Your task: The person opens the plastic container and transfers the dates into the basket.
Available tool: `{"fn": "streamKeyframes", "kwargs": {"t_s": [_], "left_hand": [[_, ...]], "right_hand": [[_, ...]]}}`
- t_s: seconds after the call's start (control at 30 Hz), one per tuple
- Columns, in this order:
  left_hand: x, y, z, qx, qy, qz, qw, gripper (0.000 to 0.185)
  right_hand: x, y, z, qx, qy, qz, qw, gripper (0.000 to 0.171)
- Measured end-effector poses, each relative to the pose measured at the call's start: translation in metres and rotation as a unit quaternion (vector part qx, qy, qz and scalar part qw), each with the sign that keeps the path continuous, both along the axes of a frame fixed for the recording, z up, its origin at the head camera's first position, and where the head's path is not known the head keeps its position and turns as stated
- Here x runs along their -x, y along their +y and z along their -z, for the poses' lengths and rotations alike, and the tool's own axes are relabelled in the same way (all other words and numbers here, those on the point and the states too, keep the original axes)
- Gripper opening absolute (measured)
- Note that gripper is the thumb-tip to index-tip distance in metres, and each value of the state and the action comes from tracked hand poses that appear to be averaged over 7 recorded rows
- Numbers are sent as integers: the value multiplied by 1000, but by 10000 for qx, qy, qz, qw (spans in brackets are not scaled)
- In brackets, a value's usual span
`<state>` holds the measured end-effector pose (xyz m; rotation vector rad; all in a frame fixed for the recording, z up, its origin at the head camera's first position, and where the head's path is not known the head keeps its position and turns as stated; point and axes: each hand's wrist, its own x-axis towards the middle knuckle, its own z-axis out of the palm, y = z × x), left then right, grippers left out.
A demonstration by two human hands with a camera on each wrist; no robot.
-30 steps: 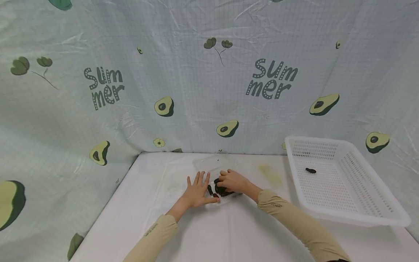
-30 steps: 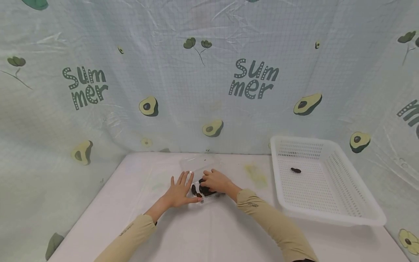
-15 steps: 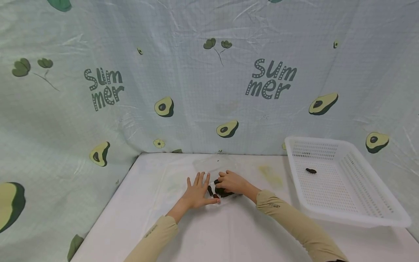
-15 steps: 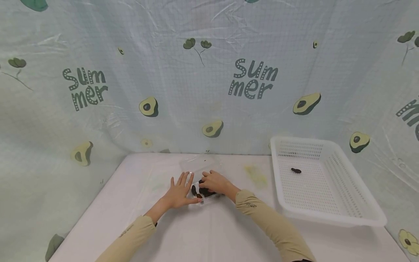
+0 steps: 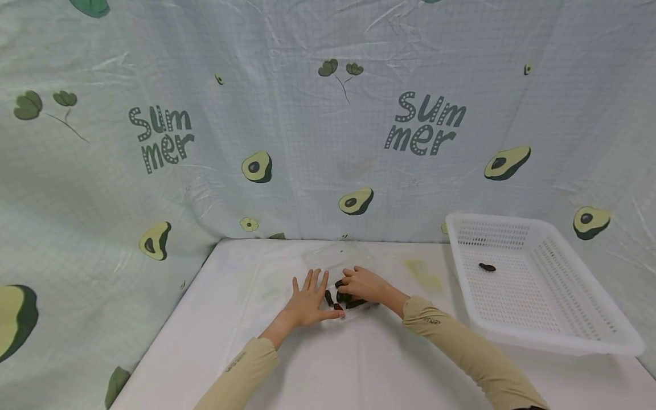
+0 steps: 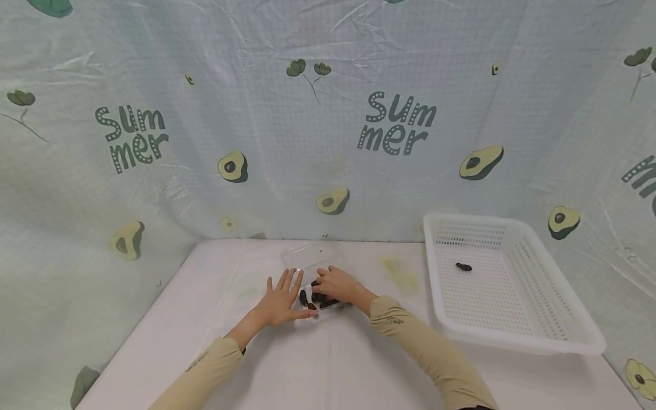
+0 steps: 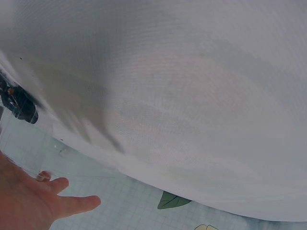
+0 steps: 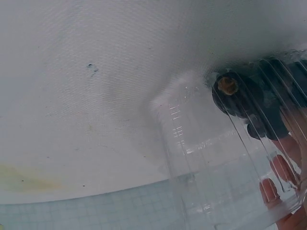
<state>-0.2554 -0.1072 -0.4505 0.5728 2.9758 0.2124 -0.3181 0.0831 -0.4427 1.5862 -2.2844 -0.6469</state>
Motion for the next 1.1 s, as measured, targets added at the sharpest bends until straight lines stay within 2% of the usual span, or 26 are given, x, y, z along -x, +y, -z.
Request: {"fn": "streamKeyframes", "kwargs": {"t_s": [0.4, 0.77, 1.1], "left_hand": [[-1, 1, 0, 34, 81, 21, 10000, 106], [-3, 1, 3, 36, 99, -12, 9999, 105], [-6, -3, 4, 33, 71, -8, 10000, 105]], "right_hand": [[-4, 8, -21, 8, 356, -224, 9991, 14], [-15, 23, -59, -36, 753, -501, 9959, 17], [-29, 49, -92, 177, 798, -527, 9953, 12]]}}
